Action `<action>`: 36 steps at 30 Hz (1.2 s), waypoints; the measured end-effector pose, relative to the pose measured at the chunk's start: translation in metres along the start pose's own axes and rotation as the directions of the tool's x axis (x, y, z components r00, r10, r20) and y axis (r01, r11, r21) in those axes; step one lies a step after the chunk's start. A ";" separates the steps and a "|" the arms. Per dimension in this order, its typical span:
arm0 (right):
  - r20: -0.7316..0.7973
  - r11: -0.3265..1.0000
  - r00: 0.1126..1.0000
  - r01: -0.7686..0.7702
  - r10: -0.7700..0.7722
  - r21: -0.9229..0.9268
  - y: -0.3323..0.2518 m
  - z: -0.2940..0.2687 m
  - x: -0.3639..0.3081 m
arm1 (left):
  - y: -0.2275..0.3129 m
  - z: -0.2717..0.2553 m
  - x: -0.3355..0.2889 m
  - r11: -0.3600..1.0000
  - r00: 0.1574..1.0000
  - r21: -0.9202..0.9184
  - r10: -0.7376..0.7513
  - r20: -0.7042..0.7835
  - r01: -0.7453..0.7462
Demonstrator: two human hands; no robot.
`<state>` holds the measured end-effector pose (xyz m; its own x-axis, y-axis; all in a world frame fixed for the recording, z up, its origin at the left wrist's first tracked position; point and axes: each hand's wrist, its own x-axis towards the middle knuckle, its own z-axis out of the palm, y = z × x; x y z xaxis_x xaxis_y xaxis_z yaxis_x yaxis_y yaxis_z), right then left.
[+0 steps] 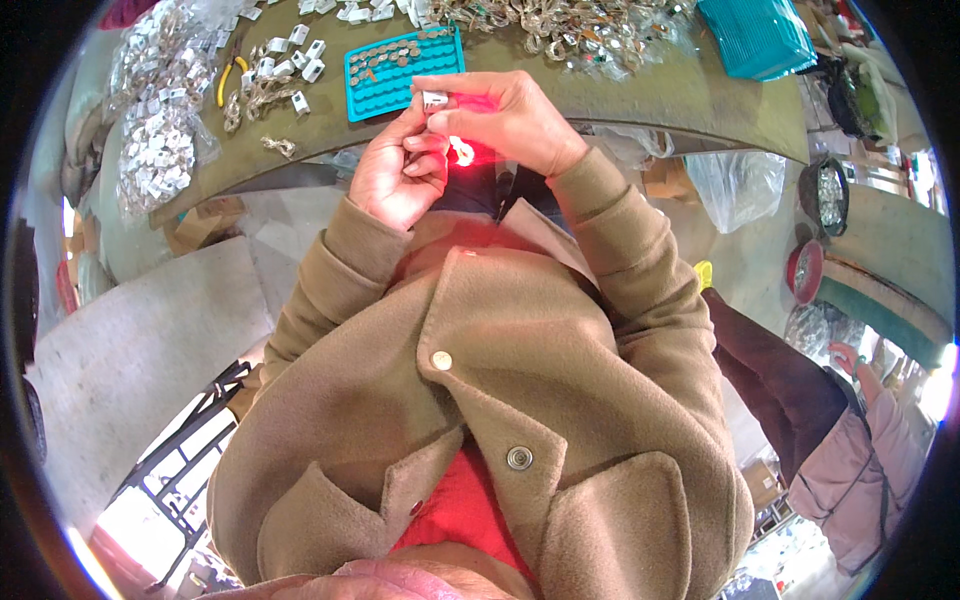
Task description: The person repeatedly picks small white plastic housings and metal contacts from a table, inserts the contacts into the housings, and tests each assembly with a red light. Completed units are placed into a blue tray. The person also moves a blue container and handles a plastic bag during the process.
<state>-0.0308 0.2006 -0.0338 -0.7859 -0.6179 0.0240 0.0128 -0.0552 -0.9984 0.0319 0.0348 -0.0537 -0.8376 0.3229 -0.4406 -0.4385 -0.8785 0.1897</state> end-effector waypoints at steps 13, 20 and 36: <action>-0.085 0.595 0.836 0.310 -0.542 -0.741 0.030 -0.012 -0.050 | -0.025 0.004 0.003 0.937 0.980 0.297 -0.147 -0.133 0.181; -0.132 0.450 0.823 0.161 -0.552 -0.878 0.034 -0.052 -0.079 | -0.040 0.015 0.009 0.718 0.999 0.695 -0.026 -0.045 0.050; -0.069 0.214 0.797 0.077 -0.601 -0.974 0.060 -0.086 -0.071 | -0.039 0.019 0.031 0.811 0.997 0.580 -0.052 -0.058 0.076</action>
<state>-0.0271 0.3086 -0.0999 -0.6764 -0.4050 0.6152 -0.6599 0.7041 -0.2621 0.0168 0.0853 -0.0584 -0.7933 0.3476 -0.4998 -0.6084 -0.4833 0.6295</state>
